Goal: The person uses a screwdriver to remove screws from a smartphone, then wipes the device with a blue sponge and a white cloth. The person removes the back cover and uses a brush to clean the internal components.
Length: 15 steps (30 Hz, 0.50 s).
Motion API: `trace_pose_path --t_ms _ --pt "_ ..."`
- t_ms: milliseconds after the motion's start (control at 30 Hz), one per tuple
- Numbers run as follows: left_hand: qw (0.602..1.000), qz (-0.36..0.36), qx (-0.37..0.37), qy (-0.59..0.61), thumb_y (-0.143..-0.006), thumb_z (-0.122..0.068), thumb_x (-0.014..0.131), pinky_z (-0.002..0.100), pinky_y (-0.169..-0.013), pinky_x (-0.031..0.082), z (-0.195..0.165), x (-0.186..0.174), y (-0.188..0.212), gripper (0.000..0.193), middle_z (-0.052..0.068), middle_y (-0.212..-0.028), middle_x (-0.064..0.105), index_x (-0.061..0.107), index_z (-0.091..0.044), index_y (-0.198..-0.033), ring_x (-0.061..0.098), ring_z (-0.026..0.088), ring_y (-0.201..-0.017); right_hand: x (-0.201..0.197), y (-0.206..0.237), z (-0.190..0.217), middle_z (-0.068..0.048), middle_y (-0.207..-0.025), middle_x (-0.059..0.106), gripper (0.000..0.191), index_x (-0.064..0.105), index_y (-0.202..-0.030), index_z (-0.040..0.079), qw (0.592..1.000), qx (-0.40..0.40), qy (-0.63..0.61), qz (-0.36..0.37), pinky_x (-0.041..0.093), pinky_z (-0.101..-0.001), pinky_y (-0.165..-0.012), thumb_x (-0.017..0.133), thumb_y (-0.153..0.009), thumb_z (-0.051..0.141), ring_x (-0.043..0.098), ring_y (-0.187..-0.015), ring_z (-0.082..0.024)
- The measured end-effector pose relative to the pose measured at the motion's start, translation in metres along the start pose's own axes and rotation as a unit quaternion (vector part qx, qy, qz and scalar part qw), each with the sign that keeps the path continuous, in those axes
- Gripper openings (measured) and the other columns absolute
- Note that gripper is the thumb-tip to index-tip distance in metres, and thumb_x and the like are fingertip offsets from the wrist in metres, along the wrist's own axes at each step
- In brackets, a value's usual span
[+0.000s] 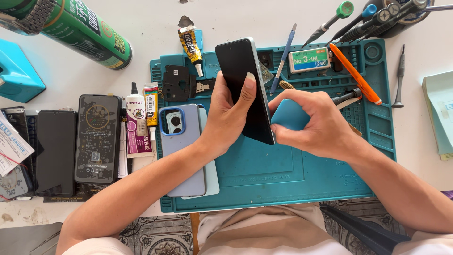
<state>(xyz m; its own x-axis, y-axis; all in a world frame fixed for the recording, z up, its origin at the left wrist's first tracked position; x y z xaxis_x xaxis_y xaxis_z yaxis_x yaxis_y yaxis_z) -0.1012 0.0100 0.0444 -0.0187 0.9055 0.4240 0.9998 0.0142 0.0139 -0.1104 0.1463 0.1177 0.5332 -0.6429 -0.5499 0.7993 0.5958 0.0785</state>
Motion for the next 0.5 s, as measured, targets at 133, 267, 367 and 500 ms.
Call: trace_pose_path --t_ms 133,267,367,500 --pt "1.0 0.017 0.024 0.003 -0.105 -0.043 0.062 0.022 -0.082 0.052 -0.003 0.002 0.002 0.043 0.0 -0.11 0.058 0.047 -0.007 -0.125 0.055 0.004 -0.098 0.001 0.004 0.007 0.004 -0.062 0.064 0.021 0.069 -0.097 0.005 1.0 -0.021 0.002 0.0 0.049 -0.0197 -0.05 0.076 -0.078 0.01 0.06 -0.054 -0.002" --pt "0.999 0.024 0.031 0.011 -0.105 -0.04 0.064 0.022 -0.087 0.053 0.0 0.001 0.002 0.043 0.0 -0.114 0.059 0.047 -0.008 -0.128 0.056 0.004 -0.102 -0.001 0.007 0.01 0.004 -0.061 0.065 0.019 0.069 -0.096 0.005 0.999 -0.032 0.005 -0.008 0.049 -0.0197 -0.049 0.075 -0.078 0.009 0.06 -0.053 -0.002" --pt "1.0 0.018 0.015 0.02 -0.105 -0.032 0.069 0.026 -0.093 0.051 0.006 -0.002 0.0 0.042 0.001 -0.118 0.057 0.048 -0.007 -0.13 0.056 0.006 -0.107 -0.003 0.008 0.009 0.001 -0.058 0.062 0.018 0.072 -0.098 0.006 0.999 -0.042 0.025 -0.016 0.045 -0.0221 -0.048 0.073 -0.08 0.008 0.056 -0.05 -0.005" --pt "0.955 0.058 -0.085 0.277 -0.106 -0.029 0.071 0.038 -0.08 0.054 0.015 0.001 -0.001 0.04 0.005 -0.108 0.052 0.045 -0.01 -0.13 0.057 0.015 -0.096 -0.006 0.014 0.022 0.001 -0.083 0.075 0.016 0.067 -0.108 0.004 0.987 -0.141 -0.07 -0.021 0.056 -0.019 -0.063 0.067 -0.092 0.007 0.07 -0.072 -0.003"
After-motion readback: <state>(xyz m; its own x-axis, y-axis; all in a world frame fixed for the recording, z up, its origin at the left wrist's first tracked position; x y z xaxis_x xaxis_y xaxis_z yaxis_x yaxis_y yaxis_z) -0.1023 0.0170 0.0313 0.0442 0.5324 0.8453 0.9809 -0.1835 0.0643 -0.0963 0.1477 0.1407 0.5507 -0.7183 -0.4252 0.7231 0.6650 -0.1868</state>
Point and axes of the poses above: each hand's wrist, its own y-axis away from the middle knuckle, its own x-axis out of the palm, z = x × y, the point moved 9 cm from there along -y, towards the middle knuckle
